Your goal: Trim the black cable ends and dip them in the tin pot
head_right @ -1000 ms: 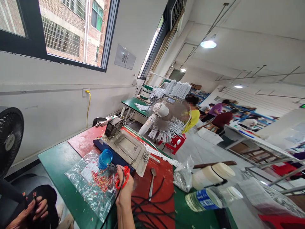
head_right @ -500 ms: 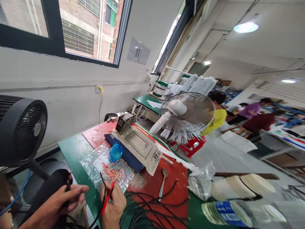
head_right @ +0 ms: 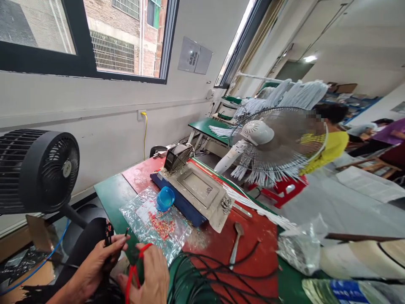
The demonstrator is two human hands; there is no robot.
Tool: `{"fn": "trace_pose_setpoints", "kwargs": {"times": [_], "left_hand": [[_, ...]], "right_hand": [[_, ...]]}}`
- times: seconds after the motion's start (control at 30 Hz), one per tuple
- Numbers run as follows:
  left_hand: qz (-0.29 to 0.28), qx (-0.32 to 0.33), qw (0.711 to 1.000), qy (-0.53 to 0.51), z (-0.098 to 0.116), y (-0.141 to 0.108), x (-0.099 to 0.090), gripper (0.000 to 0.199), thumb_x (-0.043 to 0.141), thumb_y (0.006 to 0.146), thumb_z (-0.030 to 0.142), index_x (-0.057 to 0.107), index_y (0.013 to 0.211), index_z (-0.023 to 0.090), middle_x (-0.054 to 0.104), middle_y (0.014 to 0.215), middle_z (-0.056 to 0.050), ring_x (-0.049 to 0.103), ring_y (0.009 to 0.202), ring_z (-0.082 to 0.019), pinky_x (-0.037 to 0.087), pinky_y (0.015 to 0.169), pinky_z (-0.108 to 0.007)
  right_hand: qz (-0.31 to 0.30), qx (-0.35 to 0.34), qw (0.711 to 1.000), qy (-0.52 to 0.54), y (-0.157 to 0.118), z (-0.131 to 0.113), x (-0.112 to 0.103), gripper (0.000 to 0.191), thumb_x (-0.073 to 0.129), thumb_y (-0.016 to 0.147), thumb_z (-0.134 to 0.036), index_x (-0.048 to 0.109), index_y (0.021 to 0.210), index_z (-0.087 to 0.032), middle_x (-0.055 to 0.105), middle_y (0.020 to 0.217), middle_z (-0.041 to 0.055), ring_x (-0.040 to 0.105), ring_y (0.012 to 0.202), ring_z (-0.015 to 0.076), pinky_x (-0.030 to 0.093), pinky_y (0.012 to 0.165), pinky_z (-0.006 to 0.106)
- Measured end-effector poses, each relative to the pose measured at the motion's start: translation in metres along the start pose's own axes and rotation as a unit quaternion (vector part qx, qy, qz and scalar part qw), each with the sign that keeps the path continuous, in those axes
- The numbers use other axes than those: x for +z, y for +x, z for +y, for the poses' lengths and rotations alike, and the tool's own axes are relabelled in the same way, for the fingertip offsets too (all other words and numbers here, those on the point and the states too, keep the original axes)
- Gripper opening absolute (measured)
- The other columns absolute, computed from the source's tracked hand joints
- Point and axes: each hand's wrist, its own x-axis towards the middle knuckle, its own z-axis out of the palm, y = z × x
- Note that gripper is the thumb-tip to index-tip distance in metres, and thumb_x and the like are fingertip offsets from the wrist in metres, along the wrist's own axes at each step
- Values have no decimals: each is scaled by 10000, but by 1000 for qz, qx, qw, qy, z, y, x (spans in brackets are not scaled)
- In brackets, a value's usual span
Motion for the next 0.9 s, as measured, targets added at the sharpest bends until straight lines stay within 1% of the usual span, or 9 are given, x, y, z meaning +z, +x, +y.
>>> {"fn": "trace_pose_setpoints", "kwargs": {"times": [0.07, 0.13, 0.17, 0.23, 0.3, 0.4, 0.6, 0.8, 0.9], "left_hand": [[12, -5, 1000, 24, 0, 0, -3, 294, 688, 688, 432, 655, 690, 140, 339, 491, 63, 167, 459, -85, 98, 429, -247], [12, -24, 999, 21, 1, -1, -4, 293, 703, 674, 426, 670, 723, 139, 398, 535, 43, 213, 465, -83, 128, 434, -239], [10, -33, 999, 16, 1, -2, -3, 296, 713, 664, 421, 677, 742, 138, 419, 556, 35, 244, 472, -82, 150, 438, -232], [1, -43, 999, 12, 2, -3, -1, 308, 726, 650, 413, 687, 780, 137, 430, 572, 30, 292, 492, -87, 189, 452, -221], [-10, -47, 999, 24, 2, -5, 2, 329, 719, 654, 421, 691, 809, 133, 400, 549, 40, 281, 485, -90, 193, 448, -224], [-28, -44, 997, 49, 1, -6, 4, 319, 693, 682, 425, 687, 787, 125, 340, 513, 56, 234, 467, -89, 175, 438, -235], [-41, -36, 996, 68, 1, -8, 5, 302, 678, 695, 420, 663, 739, 121, 399, 537, 35, 241, 480, -86, 166, 457, -246], [-24, -35, 995, 91, 1, -6, 5, 339, 695, 652, 460, 660, 709, 127, 388, 521, 41, 237, 475, -92, 126, 467, -268], [-15, -15, 993, 117, 0, -6, 4, 338, 685, 662, 460, 676, 722, 128, 399, 535, 35, 257, 490, -106, 156, 475, -276]], "right_hand": [[-71, 95, 989, 90, 2, -3, -9, 372, 559, 768, -514, 632, 958, -202, 617, 851, 57, 576, 766, 204, 444, 667, 281], [-157, 170, 955, 183, 3, -6, -15, 436, 430, 830, -574, 650, 843, -198, 574, 738, 25, 536, 643, 152, 404, 570, 236], [-186, 203, 935, 225, 3, -7, -16, 495, 376, 844, -599, 655, 813, -192, 541, 691, 13, 502, 587, 130, 374, 527, 222], [-211, 261, 895, 293, 2, -9, -15, 575, 344, 828, -657, 659, 805, -177, 471, 625, -9, 432, 514, 97, 318, 474, 202], [-226, 296, 861, 348, 0, -11, -11, 615, 369, 786, -706, 658, 812, -162, 426, 588, -25, 387, 473, 75, 278, 449, 189], [-233, 315, 829, 398, -3, -12, -5, 643, 396, 748, -736, 658, 786, -151, 428, 570, -26, 380, 452, 64, 259, 437, 181], [-236, 324, 816, 418, -5, -16, -5, 631, 396, 761, -722, 663, 793, -152, 436, 546, -27, 380, 440, 66, 270, 430, 180], [-234, 350, 800, 428, -4, -20, -9, 644, 422, 731, -741, 666, 789, -148, 443, 557, -25, 380, 441, 63, 267, 430, 185], [-232, 362, 791, 435, -6, -19, -8, 667, 418, 718, -756, 661, 796, -139, 447, 557, -23, 378, 430, 59, 245, 419, 187]]}}
